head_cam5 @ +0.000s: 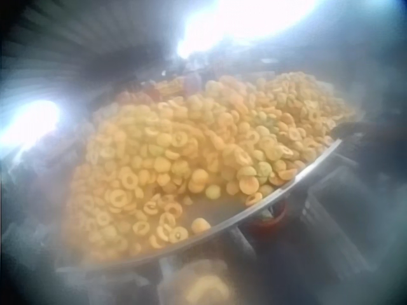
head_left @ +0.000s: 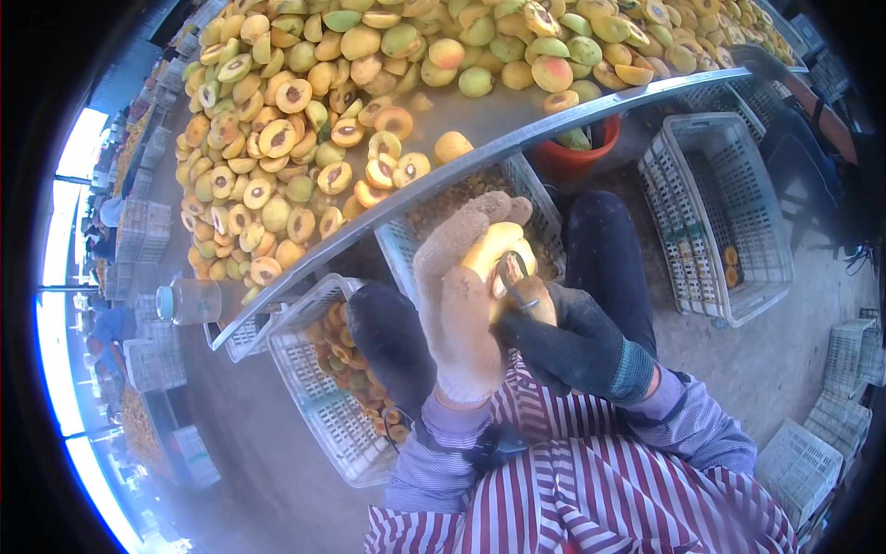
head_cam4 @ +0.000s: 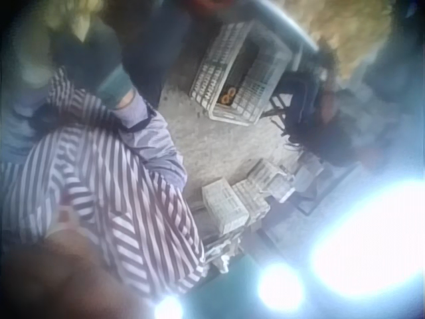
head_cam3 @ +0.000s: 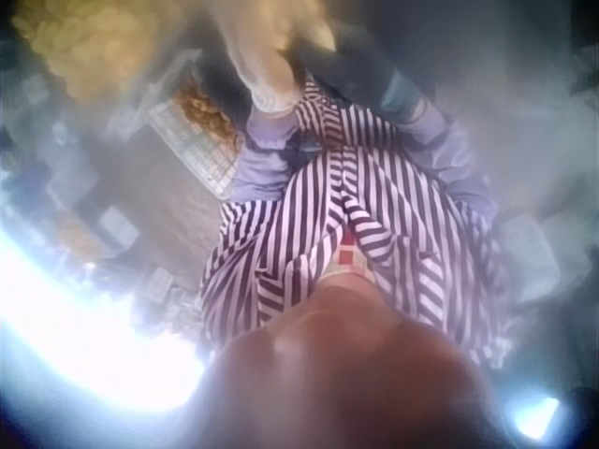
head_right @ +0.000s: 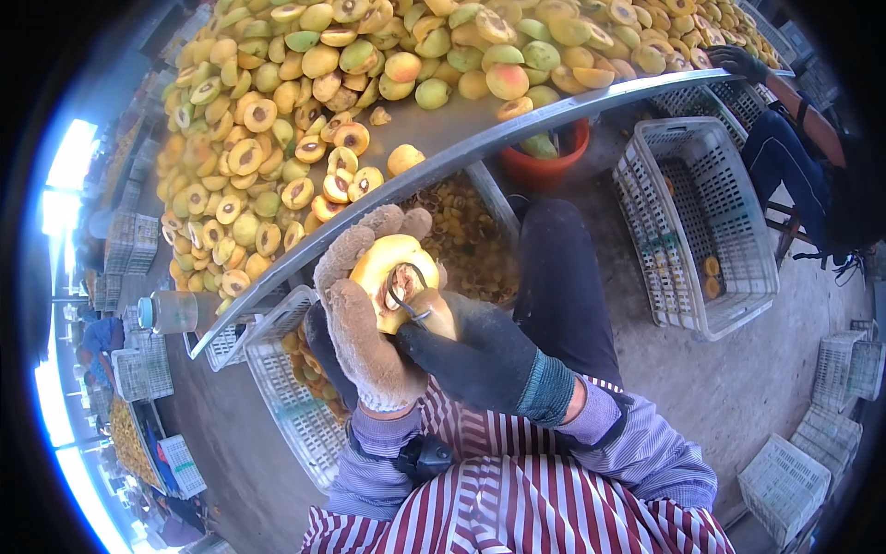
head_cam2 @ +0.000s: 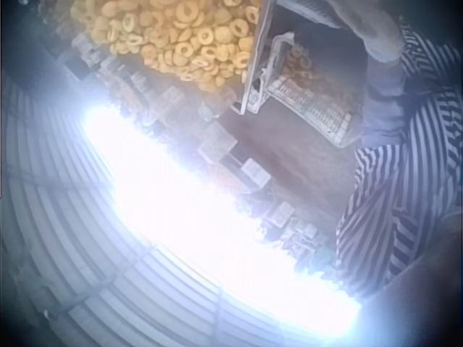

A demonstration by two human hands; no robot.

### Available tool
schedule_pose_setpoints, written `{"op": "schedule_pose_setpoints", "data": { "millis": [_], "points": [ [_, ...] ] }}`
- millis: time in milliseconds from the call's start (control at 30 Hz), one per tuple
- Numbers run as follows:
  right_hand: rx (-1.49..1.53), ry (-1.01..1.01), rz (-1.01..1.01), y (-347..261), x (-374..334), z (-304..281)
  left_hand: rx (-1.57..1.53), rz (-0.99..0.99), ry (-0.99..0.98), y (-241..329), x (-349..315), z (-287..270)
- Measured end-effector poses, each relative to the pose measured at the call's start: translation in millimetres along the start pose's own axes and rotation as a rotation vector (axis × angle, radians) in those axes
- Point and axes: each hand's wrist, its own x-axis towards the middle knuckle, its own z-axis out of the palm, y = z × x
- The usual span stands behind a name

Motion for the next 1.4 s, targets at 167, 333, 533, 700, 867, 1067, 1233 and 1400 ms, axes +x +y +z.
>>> {"op": "schedule_pose_setpoints", "data": {
  "millis": [167, 333, 533, 700, 867, 1067, 1233, 1400],
  "points": [
    [0.001, -0.100, 0.183, -2.0, 3.9, -10.3, 0.212, -0.091, -0.127, 10.9, 14.7, -7.2],
    [0.178, -0.204, 0.223, -0.3, 2.2, -24.9, 0.446, 0.190, -0.192, -0.4, 14.8, -9.2],
    [0.158, -0.144, 0.240, 1.7, 4.1, -19.1, 0.062, -0.140, -0.061, 6.6, 17.0, -6.1],
    [-0.050, -0.093, 0.092, -4.2, 4.1, -14.5, -0.106, -0.283, 0.040, 6.6, 14.4, 0.2],
    [0.016, 0.008, 0.025, 2.3, 2.9, -6.6, -0.079, -0.255, 0.099, 2.5, 12.7, 2.9],
    [0.012, 0.025, 0.018, 7.7, 4.8, -9.6, 0.290, -0.057, -0.071, -3.7, 5.8, -3.7],
    [-0.014, -0.115, 0.100, 0.2, 9.8, -15.3, 0.235, 0.070, -0.134, 2.0, 18.4, -5.9],
    [0.239, -0.279, 0.228, 3.2, 9.0, -26.4, 0.414, 0.057, -0.336, 5.3, 29.3, -8.6]
  ]
}}
